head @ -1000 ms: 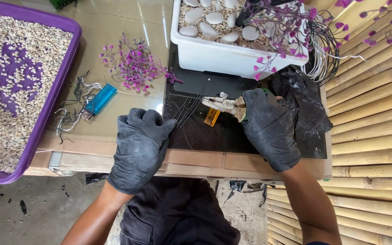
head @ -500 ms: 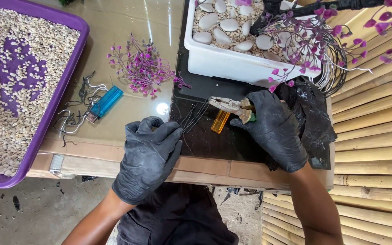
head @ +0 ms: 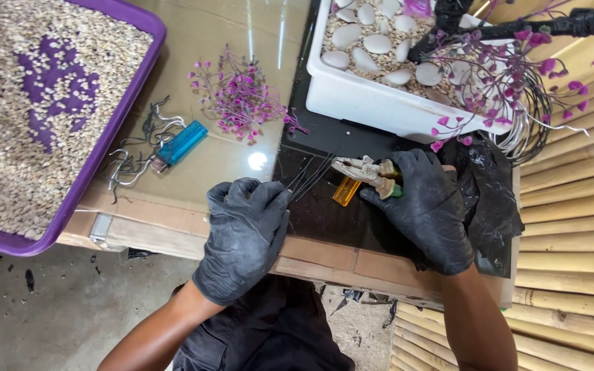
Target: Using pliers to strip bark or shape a small branch for a bonsai tree arrangement.
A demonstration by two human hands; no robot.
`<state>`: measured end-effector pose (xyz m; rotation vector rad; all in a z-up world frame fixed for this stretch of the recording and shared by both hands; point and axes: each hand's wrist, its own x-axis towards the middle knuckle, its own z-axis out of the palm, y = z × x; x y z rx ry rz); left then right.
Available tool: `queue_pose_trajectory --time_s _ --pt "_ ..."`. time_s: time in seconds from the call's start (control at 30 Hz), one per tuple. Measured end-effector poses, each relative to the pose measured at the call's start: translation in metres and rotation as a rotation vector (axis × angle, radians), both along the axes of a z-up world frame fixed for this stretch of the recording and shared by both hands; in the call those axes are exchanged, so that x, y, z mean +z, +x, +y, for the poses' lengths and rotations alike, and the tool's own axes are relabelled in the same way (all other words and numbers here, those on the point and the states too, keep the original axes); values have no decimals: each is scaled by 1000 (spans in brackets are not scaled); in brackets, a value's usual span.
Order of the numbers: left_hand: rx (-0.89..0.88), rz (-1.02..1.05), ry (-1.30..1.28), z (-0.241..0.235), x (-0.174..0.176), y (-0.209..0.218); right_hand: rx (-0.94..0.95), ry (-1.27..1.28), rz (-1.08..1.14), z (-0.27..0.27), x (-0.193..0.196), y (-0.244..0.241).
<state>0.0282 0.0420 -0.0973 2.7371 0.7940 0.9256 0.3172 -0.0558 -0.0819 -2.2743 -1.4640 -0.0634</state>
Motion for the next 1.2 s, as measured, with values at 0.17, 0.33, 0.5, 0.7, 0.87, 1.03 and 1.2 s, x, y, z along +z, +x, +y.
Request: queue_pose_trajectory --time_s 0.17,0.33,0.5,0.7,0.87,1.03,1.2 --pt "39 -60 -44 -5 18 -8 23 -29 68 4 7 8" --pt "269 -100 50 13 24 -60 90 -85 11 4 14 19" --pt "711 239 185 45 49 -105 202 -184 -334 4 42 -5" --pt "623 416 269 62 47 -86 190 -180 -362 3 43 -9" --pt "593 330 242 64 34 -91 217 -147 -241 4 44 -7" --pt "642 390 395 66 38 -87 210 -167 -249 3 45 -7" --pt "620 74 356 74 53 -81 254 -73 -233 2 40 -6"
